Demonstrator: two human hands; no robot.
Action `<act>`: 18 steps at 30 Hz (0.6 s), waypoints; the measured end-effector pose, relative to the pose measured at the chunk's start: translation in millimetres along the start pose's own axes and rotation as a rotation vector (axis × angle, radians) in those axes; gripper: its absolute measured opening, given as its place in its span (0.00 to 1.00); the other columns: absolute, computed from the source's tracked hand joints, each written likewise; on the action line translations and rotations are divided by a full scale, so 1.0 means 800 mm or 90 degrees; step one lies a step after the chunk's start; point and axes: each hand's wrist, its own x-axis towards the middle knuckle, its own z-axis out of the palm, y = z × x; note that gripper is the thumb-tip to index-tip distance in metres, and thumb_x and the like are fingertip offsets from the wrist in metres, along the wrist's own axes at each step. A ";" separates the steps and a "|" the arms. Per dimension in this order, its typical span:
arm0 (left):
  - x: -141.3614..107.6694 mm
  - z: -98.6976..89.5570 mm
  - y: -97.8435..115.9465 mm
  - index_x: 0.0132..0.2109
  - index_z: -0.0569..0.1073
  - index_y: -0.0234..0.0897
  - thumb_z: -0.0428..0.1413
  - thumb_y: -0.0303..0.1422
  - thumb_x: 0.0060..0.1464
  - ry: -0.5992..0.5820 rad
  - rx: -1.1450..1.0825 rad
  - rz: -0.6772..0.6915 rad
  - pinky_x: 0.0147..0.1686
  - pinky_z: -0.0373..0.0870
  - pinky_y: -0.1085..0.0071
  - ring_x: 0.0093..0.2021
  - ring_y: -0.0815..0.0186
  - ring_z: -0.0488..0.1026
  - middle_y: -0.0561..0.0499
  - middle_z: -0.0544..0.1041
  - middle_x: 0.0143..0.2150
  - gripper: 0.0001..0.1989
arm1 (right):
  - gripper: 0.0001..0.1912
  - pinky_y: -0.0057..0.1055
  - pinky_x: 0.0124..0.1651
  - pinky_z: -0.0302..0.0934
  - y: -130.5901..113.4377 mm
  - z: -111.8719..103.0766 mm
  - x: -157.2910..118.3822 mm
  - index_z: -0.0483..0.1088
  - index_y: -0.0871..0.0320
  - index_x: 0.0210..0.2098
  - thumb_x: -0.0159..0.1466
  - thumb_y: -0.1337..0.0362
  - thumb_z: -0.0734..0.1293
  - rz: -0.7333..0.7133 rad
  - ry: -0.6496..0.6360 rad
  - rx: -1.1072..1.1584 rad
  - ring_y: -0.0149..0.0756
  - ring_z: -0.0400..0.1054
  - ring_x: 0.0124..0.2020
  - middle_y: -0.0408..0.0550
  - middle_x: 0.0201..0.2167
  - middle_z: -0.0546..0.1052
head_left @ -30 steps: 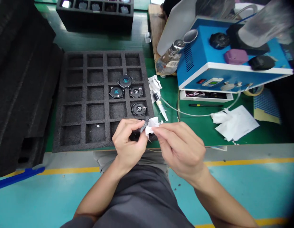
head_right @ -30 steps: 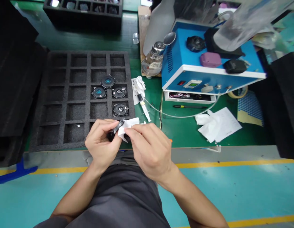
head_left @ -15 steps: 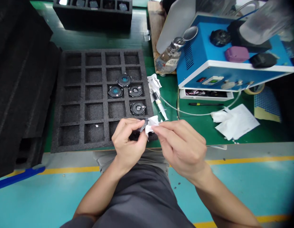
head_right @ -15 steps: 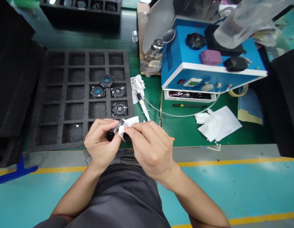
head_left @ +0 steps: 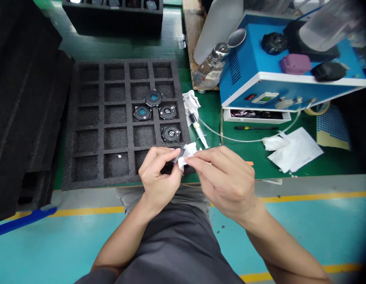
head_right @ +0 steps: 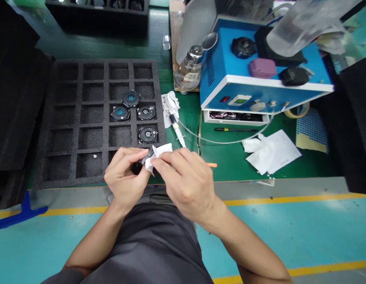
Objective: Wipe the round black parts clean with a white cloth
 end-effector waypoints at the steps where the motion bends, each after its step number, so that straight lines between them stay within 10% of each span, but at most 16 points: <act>1: 0.000 0.000 0.000 0.43 0.81 0.40 0.62 0.19 0.52 -0.002 0.001 0.000 0.37 0.78 0.68 0.37 0.67 0.79 0.52 0.80 0.36 0.14 | 0.10 0.34 0.36 0.64 0.000 0.000 0.001 0.78 0.58 0.42 0.69 0.75 0.65 -0.005 -0.006 0.003 0.35 0.73 0.35 0.48 0.35 0.83; 18: -0.006 -0.004 -0.001 0.43 0.80 0.39 0.65 0.21 0.52 0.005 -0.023 -0.059 0.36 0.77 0.70 0.38 0.67 0.78 0.51 0.79 0.37 0.12 | 0.12 0.34 0.36 0.64 0.006 -0.008 -0.008 0.77 0.56 0.43 0.68 0.77 0.65 -0.017 0.015 0.104 0.36 0.74 0.36 0.48 0.36 0.83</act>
